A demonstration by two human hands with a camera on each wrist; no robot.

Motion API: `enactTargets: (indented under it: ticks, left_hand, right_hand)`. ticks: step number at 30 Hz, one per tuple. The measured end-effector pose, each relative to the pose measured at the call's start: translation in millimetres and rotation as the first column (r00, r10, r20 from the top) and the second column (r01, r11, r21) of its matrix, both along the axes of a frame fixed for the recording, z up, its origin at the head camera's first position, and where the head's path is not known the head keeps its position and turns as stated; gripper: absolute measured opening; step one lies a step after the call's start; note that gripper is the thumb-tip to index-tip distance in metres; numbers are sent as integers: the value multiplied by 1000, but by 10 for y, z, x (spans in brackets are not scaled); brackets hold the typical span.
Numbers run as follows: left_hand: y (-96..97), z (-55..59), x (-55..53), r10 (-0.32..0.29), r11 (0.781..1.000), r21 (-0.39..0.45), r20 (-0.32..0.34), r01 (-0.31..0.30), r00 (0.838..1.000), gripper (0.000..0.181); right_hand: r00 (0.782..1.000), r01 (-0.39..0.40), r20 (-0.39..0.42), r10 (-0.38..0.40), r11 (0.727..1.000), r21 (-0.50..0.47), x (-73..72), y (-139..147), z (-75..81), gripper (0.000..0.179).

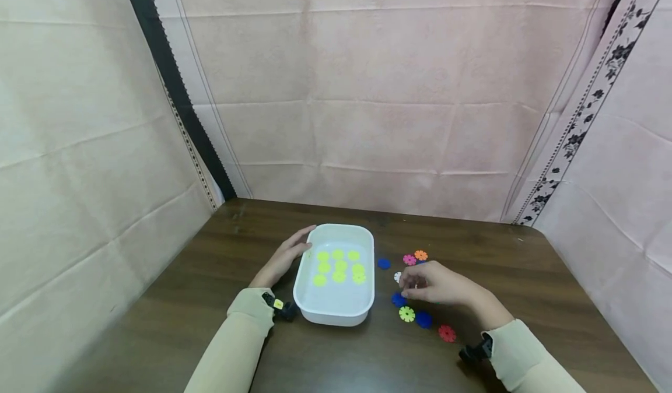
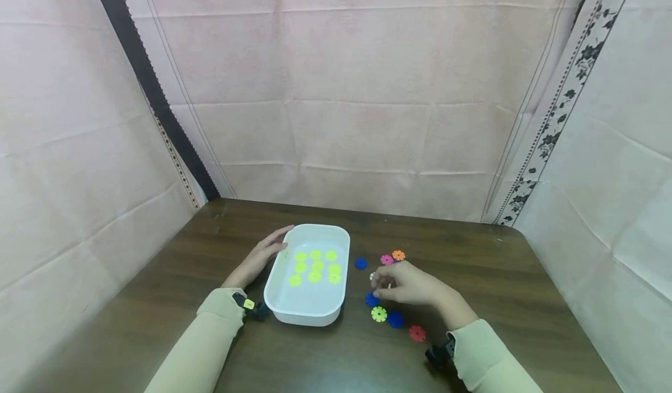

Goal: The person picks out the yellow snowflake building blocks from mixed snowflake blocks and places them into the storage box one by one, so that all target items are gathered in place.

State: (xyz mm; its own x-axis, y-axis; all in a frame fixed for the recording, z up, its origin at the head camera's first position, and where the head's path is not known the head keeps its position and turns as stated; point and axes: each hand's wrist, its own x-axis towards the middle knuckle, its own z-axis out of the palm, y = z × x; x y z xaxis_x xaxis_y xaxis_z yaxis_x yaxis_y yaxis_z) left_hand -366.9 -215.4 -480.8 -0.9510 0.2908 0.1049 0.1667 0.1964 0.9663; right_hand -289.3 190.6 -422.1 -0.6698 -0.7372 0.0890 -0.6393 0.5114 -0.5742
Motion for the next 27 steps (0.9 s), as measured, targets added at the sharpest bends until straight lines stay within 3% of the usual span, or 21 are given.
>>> enactTargets:
  ticks: [4,14,27]
  left_hand:
    - [-12,10,2,-1,1000,0,-5,1,1000,48]
    - [-13,0,-6,7,1000,-16,-25,-7,1000,47]
    - [-14,-14,-11,-8,1000,-8,-17,8,1000,49]
  right_hand:
    - [998,-32,48,31,999,23,66,42,-39,17]
    - [999,-26,24,24,996,89,93,21,-146,24]
    - [999,-21,26,19,994,106,106,22,-163,22]
